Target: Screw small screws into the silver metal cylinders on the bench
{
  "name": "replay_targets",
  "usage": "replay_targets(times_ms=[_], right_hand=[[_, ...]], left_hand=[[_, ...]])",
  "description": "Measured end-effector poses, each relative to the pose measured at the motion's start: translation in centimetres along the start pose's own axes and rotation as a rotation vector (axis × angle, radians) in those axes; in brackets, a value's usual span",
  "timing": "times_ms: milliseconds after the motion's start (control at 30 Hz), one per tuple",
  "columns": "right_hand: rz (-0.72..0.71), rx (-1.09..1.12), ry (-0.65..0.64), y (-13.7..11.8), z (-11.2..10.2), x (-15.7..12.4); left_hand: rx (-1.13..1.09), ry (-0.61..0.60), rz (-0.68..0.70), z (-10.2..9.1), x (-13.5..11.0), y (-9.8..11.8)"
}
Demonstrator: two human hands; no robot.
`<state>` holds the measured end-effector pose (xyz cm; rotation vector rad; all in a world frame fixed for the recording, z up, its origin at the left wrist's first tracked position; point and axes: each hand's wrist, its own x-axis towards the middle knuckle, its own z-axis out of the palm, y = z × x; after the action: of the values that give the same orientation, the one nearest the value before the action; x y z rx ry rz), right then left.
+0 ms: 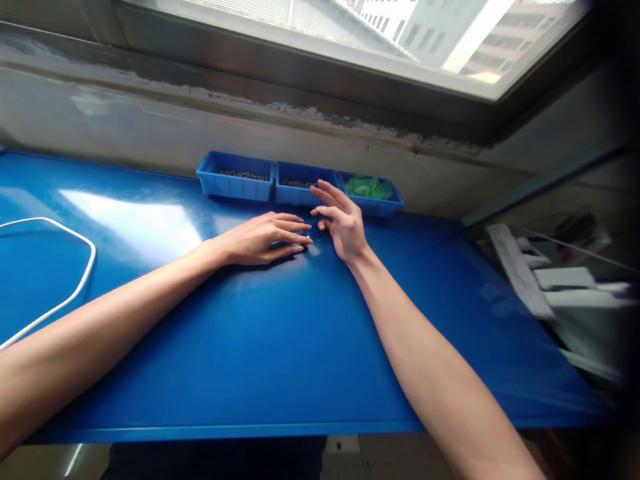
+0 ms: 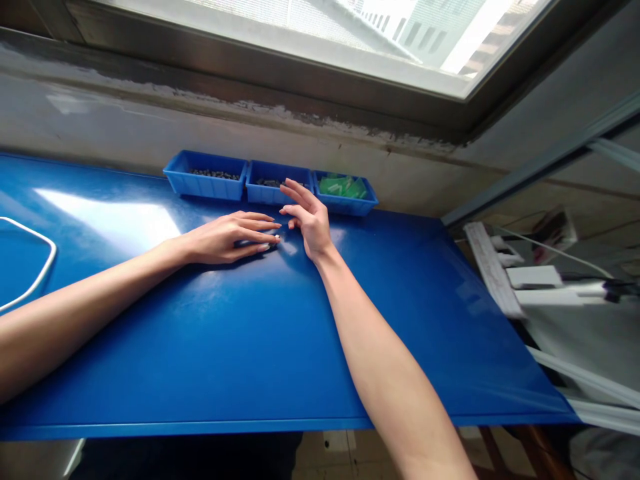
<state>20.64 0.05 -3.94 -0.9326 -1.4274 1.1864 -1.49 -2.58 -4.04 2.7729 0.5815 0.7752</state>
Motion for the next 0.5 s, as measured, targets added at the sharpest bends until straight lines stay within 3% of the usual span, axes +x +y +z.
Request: replay_targets(times_ms=[133, 500], right_hand=[[0.000, 0.017, 0.003, 0.02, -0.06, -0.03], [0.038, 0.000, 0.021, -0.44, 0.08, -0.21]], left_hand=[[-0.081, 0.051, -0.023, 0.11, -0.04, -0.20], [-0.127, 0.221, -0.244, -0.23, -0.09, -0.26]])
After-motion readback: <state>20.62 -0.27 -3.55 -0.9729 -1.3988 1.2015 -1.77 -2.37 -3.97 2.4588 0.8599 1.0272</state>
